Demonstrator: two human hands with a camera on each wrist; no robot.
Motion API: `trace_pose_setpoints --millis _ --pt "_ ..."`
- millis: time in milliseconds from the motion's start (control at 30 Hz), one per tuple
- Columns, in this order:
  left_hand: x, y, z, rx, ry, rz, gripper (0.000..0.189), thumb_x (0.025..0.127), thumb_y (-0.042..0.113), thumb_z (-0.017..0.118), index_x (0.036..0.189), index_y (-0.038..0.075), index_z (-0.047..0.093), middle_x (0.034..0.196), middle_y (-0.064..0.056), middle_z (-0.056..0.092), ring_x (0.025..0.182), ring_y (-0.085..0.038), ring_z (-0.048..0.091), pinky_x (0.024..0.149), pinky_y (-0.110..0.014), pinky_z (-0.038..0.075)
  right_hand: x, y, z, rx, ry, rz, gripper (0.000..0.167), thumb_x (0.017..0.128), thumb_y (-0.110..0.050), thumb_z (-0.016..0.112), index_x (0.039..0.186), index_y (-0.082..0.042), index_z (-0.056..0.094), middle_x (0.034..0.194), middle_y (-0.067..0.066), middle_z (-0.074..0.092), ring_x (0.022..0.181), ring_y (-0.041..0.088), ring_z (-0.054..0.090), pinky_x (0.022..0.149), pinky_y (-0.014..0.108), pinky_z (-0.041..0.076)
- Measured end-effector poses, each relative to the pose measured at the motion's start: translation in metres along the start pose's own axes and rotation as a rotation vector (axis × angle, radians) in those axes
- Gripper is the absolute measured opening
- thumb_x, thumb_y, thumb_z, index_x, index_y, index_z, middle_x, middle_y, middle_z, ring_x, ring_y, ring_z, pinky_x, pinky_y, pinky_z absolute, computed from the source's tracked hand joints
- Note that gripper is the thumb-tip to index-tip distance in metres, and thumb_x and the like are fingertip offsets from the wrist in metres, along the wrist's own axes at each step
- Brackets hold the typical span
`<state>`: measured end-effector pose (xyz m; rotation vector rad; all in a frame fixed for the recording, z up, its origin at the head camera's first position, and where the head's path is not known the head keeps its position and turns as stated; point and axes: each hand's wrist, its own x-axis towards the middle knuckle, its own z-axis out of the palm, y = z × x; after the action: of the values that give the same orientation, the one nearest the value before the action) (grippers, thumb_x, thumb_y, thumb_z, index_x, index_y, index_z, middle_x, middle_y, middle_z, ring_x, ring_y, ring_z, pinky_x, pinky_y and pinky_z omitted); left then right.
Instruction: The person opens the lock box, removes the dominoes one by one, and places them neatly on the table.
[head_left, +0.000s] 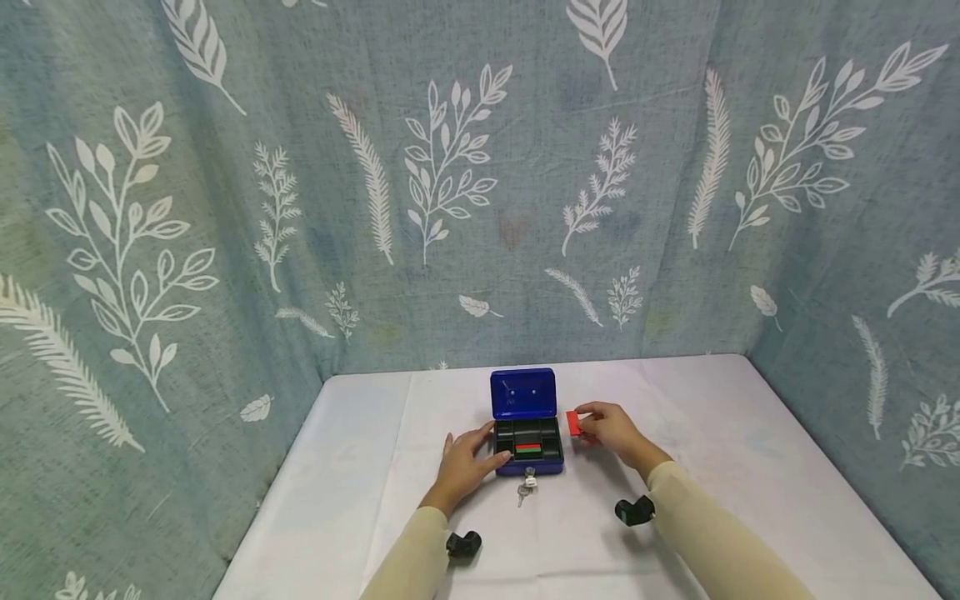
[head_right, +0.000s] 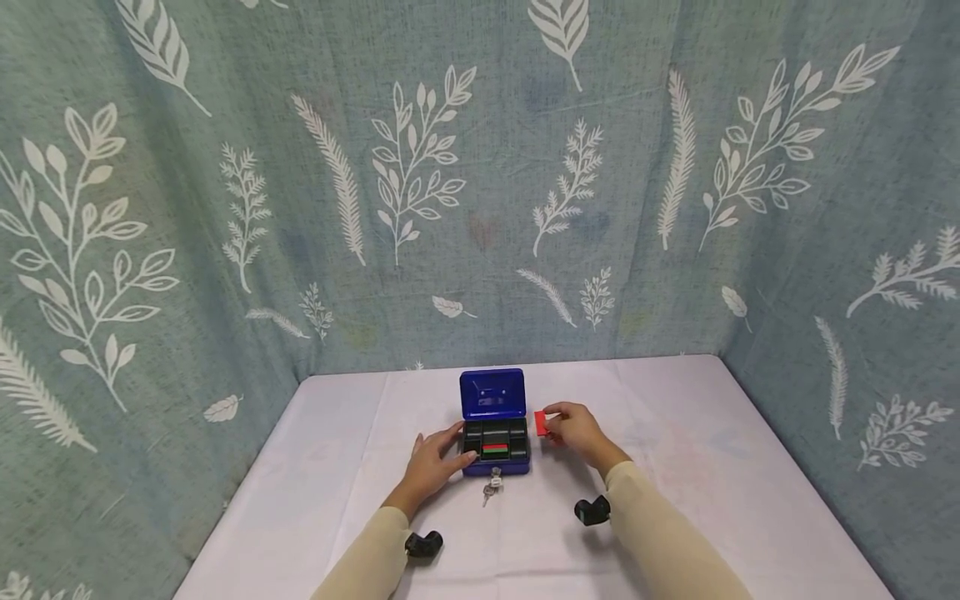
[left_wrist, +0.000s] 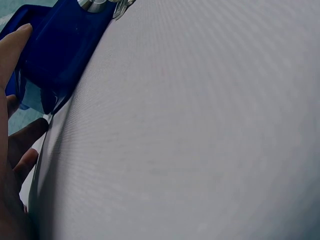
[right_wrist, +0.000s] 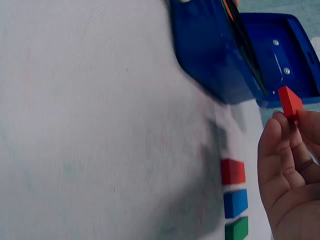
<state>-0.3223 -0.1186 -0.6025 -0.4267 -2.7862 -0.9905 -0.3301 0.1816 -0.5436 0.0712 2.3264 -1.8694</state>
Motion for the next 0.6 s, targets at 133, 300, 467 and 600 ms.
trace_pose_setpoints --millis 133,300,467,600 --pt "0.0 0.0 0.0 0.001 0.002 0.004 0.08 0.08 0.069 0.063 0.145 0.025 0.049 0.132 -0.001 0.06 0.128 -0.026 0.048 0.115 -0.057 0.004 -0.001 0.003 -0.006 -0.024 0.012 0.025 0.031 0.093 0.002 0.058 0.125 0.004 0.059 0.095 0.014 0.064 0.077 0.022 0.062 0.072 0.035 0.058" --pt "0.0 0.0 0.0 0.006 0.003 0.007 0.08 0.08 0.07 0.062 0.145 0.026 0.049 0.132 -0.001 0.06 0.128 -0.025 0.048 0.115 -0.057 0.004 -0.003 0.005 -0.014 -0.059 0.013 0.05 0.032 0.094 0.0 0.058 0.126 0.002 0.059 0.098 0.014 0.063 0.079 0.024 0.063 0.073 0.036 0.058" --pt "0.001 0.001 0.0 0.002 0.007 0.015 0.081 0.079 0.072 0.061 0.145 0.025 0.049 0.132 -0.002 0.06 0.128 -0.025 0.048 0.115 -0.058 0.004 -0.004 0.009 -0.023 -0.07 0.023 0.051 0.032 0.095 -0.002 0.058 0.127 0.002 0.058 0.102 0.015 0.063 0.082 0.023 0.062 0.074 0.037 0.058" --pt "0.0 0.001 0.001 0.006 0.003 0.003 0.083 0.079 0.073 0.06 0.145 0.026 0.048 0.133 -0.002 0.059 0.128 -0.026 0.048 0.115 -0.057 0.003 -0.005 0.014 -0.03 -0.08 0.024 0.045 0.032 0.094 -0.003 0.06 0.126 0.002 0.058 0.104 0.015 0.062 0.082 0.022 0.062 0.073 0.035 0.058"
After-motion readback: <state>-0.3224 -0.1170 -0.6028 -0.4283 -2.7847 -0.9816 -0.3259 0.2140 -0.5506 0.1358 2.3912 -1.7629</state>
